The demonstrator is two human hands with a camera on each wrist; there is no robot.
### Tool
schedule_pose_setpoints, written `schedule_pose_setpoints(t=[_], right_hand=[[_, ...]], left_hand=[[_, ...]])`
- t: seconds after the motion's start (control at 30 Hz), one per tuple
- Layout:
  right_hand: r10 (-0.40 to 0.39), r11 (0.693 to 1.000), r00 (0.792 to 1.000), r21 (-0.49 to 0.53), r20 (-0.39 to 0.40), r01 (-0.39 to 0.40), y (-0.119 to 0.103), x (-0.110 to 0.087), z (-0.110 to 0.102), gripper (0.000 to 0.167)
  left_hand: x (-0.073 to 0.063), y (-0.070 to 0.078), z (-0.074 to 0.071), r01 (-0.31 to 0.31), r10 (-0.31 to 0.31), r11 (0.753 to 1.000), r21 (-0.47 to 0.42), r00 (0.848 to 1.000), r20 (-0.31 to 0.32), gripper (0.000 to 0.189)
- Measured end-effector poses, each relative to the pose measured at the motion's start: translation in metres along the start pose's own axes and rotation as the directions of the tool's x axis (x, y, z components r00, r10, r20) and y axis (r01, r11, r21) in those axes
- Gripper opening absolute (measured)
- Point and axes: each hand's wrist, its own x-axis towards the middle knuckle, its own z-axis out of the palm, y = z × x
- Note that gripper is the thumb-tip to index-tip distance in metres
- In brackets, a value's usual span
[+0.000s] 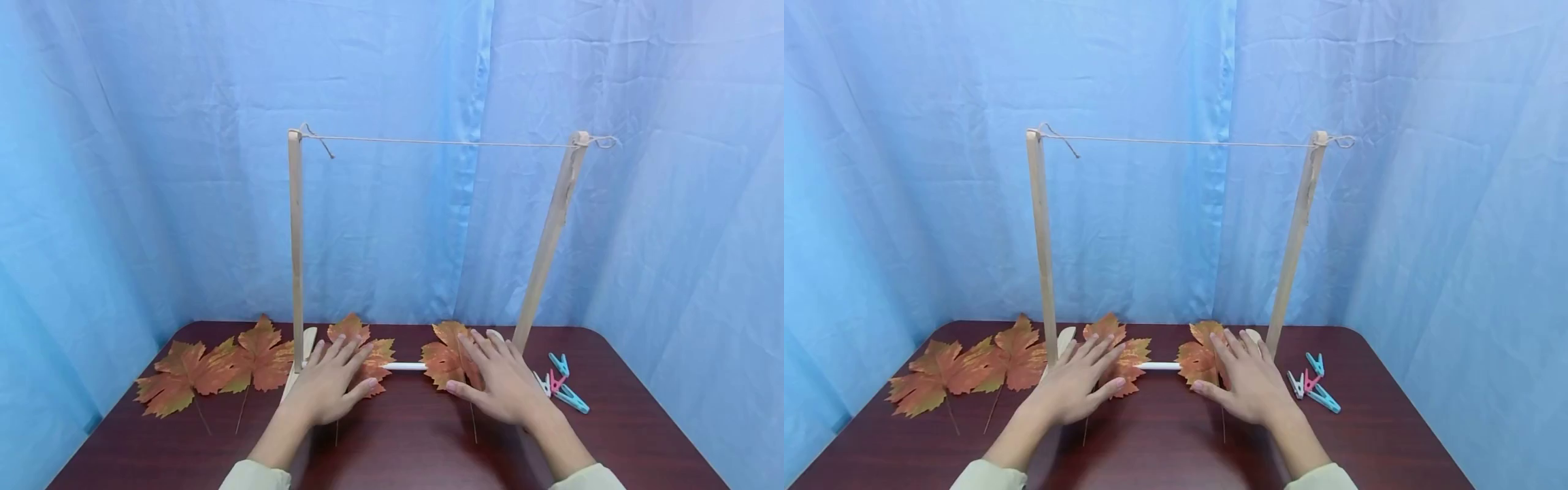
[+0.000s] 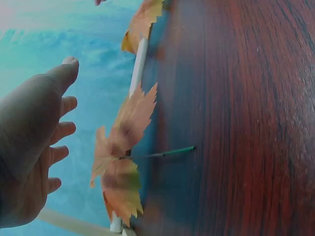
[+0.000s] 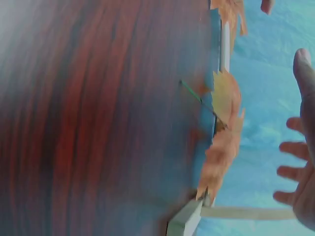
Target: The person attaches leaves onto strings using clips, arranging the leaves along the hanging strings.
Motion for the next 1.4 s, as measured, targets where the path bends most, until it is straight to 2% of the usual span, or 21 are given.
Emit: schedule_pose_setpoints(t=[0.27,0.43,0.57,0.67,0.8,1.0,1.17,1.4], right_hand=[[-0.093,0.996,0.991,-0.011,-0.096,0.092,0.018,-0.011,-0.02,0.075],[-0.124,0.992,0.982,-0.043,-0.145,0.119,0.032,-0.02,-0.031,0.066],[-0.131,0.991,0.973,-0.063,-0.188,0.121,0.045,-0.027,-0.038,0.053],[-0.13,0.991,0.968,-0.07,-0.216,0.117,0.056,-0.033,-0.042,0.043],[-0.123,0.991,0.964,-0.081,-0.234,0.107,0.074,-0.042,-0.043,0.038],[-0.069,0.996,0.979,-0.075,-0.193,0.056,0.101,-0.056,-0.041,0.041],[0.029,0.999,0.996,-0.034,-0.089,-0.032,0.117,-0.066,-0.041,0.043],[0.149,0.989,0.988,0.013,0.044,-0.15,0.138,-0.07,-0.037,0.049]], left_hand=[[0.02,0.009,0.008,-0.121,0.124,0.989,-0.087,0.992,0.024,0.061],[0.034,0.017,0.014,-0.204,0.204,0.979,0.007,0.979,0.031,0.059],[0.045,0.026,0.019,-0.269,0.267,0.956,0.119,0.963,0.03,0.058],[0.052,0.035,0.021,-0.305,0.302,0.936,0.176,0.952,0.047,0.057],[0.059,0.046,0.025,-0.339,0.325,0.915,0.217,0.941,0.1,0.057],[0.067,0.061,0.038,-0.392,0.365,0.889,0.238,0.919,0.15,0.057],[0.071,0.074,0.046,-0.428,0.396,0.862,0.271,0.903,0.167,0.056],[0.08,0.088,0.052,-0.451,0.413,0.854,0.26,0.891,0.189,0.056]])
